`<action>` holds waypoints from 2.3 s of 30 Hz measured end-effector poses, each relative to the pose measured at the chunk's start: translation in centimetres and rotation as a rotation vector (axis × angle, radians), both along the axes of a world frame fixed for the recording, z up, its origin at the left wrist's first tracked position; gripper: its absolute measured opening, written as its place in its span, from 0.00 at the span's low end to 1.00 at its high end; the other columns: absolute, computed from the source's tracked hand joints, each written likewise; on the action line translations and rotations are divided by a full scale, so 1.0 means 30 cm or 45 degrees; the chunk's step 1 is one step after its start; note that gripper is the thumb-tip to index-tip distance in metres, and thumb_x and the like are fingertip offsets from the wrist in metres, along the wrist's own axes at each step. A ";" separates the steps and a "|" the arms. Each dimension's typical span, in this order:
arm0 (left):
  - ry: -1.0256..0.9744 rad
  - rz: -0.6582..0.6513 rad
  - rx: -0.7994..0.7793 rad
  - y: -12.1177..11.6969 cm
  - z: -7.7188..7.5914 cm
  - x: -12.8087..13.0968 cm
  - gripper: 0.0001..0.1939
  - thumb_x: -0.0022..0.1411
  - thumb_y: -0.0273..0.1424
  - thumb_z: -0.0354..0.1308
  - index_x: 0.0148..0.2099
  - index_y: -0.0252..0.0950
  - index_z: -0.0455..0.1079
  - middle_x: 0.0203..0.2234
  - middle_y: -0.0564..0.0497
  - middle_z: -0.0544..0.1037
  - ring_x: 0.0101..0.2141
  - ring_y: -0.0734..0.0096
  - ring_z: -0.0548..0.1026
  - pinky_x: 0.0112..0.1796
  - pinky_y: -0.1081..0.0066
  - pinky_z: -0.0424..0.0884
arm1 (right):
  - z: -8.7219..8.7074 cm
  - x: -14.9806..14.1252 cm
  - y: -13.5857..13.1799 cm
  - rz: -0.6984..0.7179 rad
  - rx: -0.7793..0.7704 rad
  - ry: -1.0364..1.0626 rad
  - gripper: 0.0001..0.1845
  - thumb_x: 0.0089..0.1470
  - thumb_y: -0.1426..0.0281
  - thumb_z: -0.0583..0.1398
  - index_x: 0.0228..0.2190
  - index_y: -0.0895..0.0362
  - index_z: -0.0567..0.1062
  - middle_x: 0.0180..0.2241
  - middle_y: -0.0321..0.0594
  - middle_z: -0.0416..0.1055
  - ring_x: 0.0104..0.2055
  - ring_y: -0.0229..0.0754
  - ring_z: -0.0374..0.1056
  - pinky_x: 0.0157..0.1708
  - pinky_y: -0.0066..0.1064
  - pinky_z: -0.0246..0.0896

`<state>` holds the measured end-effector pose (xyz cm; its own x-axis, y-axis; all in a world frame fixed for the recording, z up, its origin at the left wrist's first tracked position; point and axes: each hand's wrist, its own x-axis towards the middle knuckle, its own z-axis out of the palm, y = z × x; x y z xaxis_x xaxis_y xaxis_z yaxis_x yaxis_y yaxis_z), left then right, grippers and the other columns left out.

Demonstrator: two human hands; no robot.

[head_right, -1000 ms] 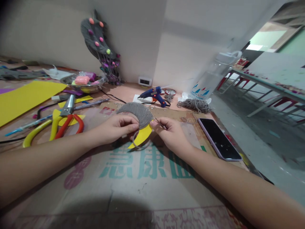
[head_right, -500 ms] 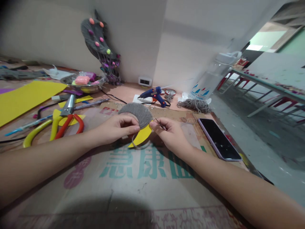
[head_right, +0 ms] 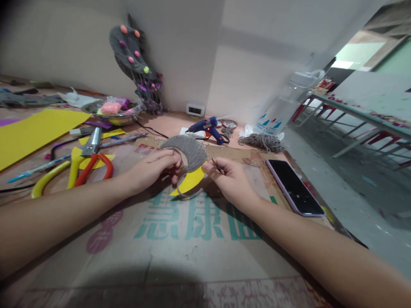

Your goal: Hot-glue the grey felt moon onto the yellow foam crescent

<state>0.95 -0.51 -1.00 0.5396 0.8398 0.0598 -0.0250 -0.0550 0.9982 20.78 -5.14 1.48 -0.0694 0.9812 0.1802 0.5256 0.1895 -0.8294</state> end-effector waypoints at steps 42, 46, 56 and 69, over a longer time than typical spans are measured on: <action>0.372 0.008 0.272 0.007 0.005 -0.013 0.19 0.59 0.45 0.54 0.26 0.35 0.65 0.18 0.55 0.66 0.19 0.78 0.63 0.19 0.76 0.56 | -0.019 -0.006 0.009 0.167 -0.038 -0.085 0.15 0.56 0.60 0.57 0.25 0.57 0.73 0.24 0.37 0.73 0.27 0.38 0.67 0.28 0.28 0.61; 0.412 0.009 0.265 0.010 0.001 -0.015 0.19 0.59 0.44 0.54 0.26 0.34 0.65 0.17 0.55 0.66 0.19 0.79 0.62 0.19 0.76 0.55 | -0.025 -0.005 0.010 0.191 -0.078 -0.040 0.15 0.56 0.59 0.57 0.25 0.57 0.73 0.25 0.37 0.72 0.27 0.38 0.67 0.27 0.28 0.61; 0.275 -0.012 0.187 0.003 0.012 -0.018 0.17 0.60 0.42 0.52 0.26 0.34 0.65 0.18 0.56 0.65 0.18 0.80 0.61 0.20 0.76 0.57 | -0.024 -0.003 0.011 0.181 -0.064 -0.053 0.16 0.56 0.59 0.57 0.23 0.56 0.71 0.22 0.34 0.68 0.24 0.36 0.62 0.24 0.27 0.56; 0.456 -0.020 0.320 -0.007 0.007 -0.012 0.16 0.57 0.42 0.56 0.27 0.34 0.67 0.19 0.54 0.68 0.21 0.76 0.65 0.21 0.75 0.58 | -0.020 -0.019 0.002 0.175 -0.319 0.269 0.17 0.46 0.55 0.63 0.26 0.57 0.71 0.21 0.31 0.63 0.20 0.32 0.57 0.19 0.25 0.52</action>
